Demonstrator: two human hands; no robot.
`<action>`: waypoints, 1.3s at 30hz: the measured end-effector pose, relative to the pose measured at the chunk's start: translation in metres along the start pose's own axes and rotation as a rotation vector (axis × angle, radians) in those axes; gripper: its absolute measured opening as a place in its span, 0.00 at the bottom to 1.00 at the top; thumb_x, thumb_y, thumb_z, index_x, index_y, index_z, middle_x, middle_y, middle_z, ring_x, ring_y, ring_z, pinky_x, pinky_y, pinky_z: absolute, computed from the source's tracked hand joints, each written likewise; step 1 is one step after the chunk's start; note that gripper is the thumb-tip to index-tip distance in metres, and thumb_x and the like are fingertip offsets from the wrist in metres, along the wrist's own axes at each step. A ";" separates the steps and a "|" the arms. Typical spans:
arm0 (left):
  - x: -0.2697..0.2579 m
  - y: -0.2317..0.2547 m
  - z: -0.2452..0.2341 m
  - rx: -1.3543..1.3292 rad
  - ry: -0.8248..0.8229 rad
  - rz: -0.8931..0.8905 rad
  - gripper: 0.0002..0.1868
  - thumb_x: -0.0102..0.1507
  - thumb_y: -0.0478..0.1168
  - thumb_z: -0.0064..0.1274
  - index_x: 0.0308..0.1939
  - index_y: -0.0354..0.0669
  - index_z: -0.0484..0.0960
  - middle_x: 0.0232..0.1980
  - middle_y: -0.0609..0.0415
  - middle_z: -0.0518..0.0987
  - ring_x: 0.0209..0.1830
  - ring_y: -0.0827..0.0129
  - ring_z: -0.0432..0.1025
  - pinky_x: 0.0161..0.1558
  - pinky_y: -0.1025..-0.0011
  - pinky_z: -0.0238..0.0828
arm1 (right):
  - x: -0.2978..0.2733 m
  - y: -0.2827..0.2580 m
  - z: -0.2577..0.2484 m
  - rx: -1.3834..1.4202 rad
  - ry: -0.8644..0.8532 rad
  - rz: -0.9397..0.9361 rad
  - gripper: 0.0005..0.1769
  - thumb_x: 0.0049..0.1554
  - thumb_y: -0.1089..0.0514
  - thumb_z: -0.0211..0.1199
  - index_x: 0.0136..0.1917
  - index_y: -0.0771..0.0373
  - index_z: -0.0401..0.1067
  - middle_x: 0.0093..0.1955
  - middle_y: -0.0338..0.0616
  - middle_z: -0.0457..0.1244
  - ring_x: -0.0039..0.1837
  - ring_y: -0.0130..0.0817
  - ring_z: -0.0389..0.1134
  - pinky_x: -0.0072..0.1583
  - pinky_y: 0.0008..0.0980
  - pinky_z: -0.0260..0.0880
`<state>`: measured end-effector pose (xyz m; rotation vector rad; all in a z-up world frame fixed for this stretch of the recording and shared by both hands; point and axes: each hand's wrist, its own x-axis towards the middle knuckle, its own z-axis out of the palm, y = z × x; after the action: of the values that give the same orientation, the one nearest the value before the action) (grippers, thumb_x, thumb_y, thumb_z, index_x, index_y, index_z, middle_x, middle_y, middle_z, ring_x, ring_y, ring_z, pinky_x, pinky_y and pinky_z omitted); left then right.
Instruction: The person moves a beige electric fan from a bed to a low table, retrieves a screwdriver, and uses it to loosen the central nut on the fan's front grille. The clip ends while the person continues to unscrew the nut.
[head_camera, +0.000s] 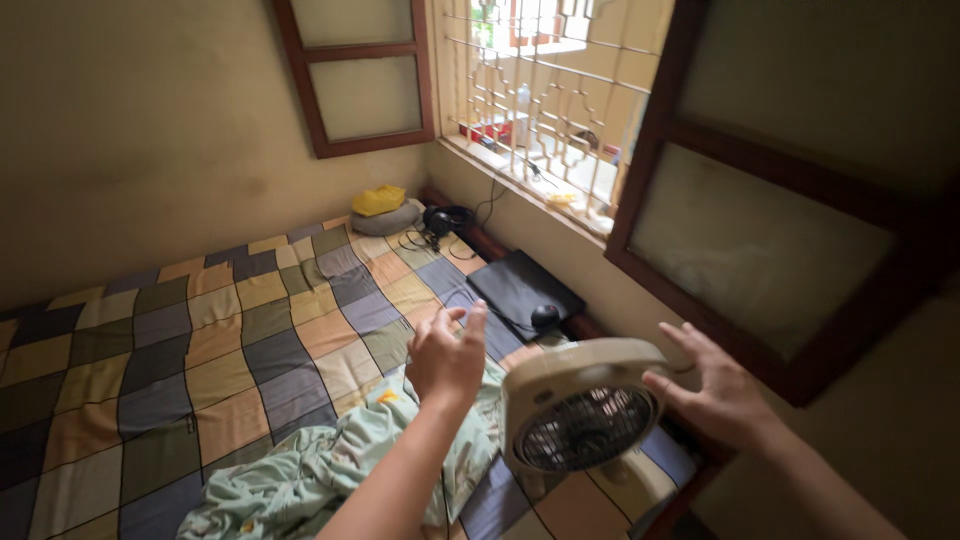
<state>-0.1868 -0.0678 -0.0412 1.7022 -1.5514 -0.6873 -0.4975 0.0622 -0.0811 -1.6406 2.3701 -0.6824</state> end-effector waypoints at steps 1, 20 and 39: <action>0.009 -0.002 0.001 0.015 0.001 0.034 0.32 0.59 0.70 0.46 0.54 0.55 0.84 0.65 0.51 0.74 0.68 0.54 0.65 0.67 0.53 0.60 | 0.011 -0.010 0.004 0.014 -0.006 -0.055 0.54 0.44 0.31 0.69 0.79 0.40 0.54 0.85 0.46 0.43 0.83 0.46 0.46 0.77 0.46 0.50; 0.058 -0.035 0.031 0.319 -0.538 0.063 0.54 0.56 0.73 0.53 0.79 0.58 0.52 0.83 0.48 0.45 0.85 0.57 0.36 0.79 0.42 0.29 | 0.121 -0.055 0.060 -0.341 -0.414 -0.030 0.76 0.34 0.35 0.85 0.82 0.34 0.37 0.88 0.40 0.29 0.88 0.38 0.26 0.82 0.48 0.41; 0.049 -0.066 0.141 0.439 -0.641 0.049 0.77 0.41 0.62 0.77 0.82 0.62 0.39 0.83 0.44 0.41 0.84 0.49 0.35 0.75 0.33 0.37 | 0.163 0.012 0.102 -0.426 -0.635 -0.123 0.82 0.35 0.42 0.89 0.82 0.36 0.28 0.88 0.39 0.24 0.88 0.41 0.29 0.81 0.45 0.47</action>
<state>-0.2516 -0.1374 -0.1742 1.8430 -2.3174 -0.9853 -0.5284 -0.1112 -0.1589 -1.8108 2.0251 0.3311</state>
